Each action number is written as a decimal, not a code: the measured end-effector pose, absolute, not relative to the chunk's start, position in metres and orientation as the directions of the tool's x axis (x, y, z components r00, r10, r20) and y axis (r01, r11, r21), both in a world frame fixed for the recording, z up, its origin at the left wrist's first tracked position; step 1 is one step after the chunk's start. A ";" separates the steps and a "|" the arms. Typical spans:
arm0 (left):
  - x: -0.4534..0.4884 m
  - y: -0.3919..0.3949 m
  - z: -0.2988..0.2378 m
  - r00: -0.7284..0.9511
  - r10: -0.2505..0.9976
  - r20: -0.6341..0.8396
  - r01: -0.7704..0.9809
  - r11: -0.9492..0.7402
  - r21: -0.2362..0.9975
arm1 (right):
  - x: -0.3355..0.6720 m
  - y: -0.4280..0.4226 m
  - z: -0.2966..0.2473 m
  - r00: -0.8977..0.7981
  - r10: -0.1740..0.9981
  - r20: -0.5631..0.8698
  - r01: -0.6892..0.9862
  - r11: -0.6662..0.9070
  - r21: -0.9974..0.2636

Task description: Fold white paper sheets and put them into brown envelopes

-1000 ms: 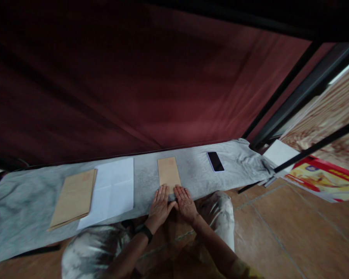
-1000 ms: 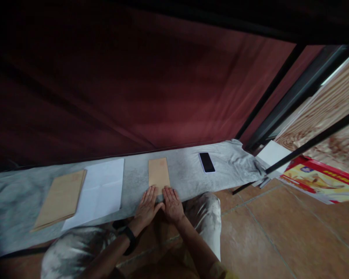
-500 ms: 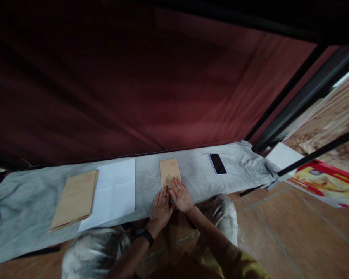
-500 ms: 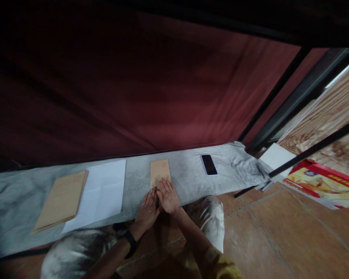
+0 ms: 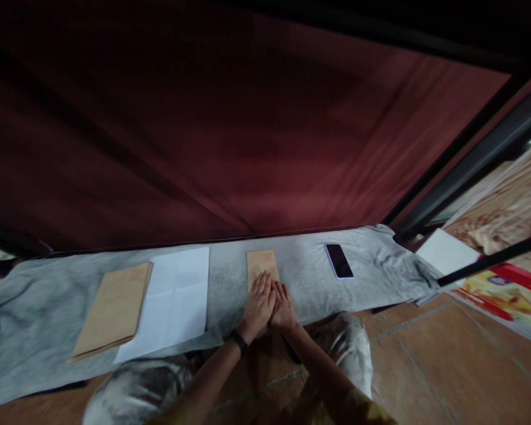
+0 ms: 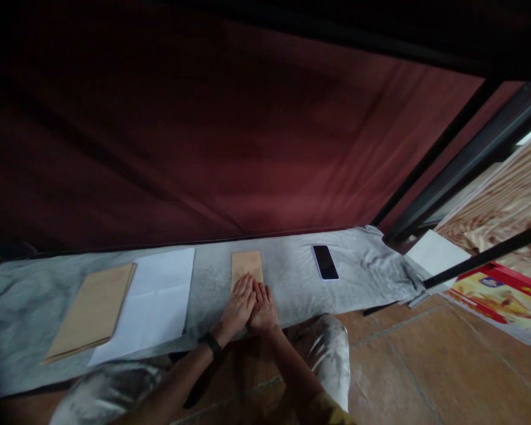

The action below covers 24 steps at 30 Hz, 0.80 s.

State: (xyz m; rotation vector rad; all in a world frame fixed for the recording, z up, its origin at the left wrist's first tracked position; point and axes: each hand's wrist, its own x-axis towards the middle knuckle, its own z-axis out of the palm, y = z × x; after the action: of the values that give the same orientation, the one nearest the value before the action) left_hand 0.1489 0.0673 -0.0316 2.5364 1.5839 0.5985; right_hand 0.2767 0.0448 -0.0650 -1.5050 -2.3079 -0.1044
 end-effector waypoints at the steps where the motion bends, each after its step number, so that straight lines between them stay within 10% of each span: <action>1: 0.154 0.080 -0.031 0.385 0.886 0.259 0.845 -0.451 0.287 | 0.276 0.045 -0.066 -0.352 0.865 0.358 0.895 0.422 -0.141; 24: 0.136 0.137 -0.044 0.196 0.965 0.174 0.928 -0.240 0.284 | 0.268 0.042 -0.054 -0.255 0.892 0.373 0.919 0.343 -0.193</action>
State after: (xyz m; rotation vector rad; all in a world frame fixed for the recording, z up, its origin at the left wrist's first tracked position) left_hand 0.1357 0.1374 -0.0441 2.3373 1.8603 0.4810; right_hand 0.2684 0.0419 -0.0542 -1.5886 -2.1974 -0.0884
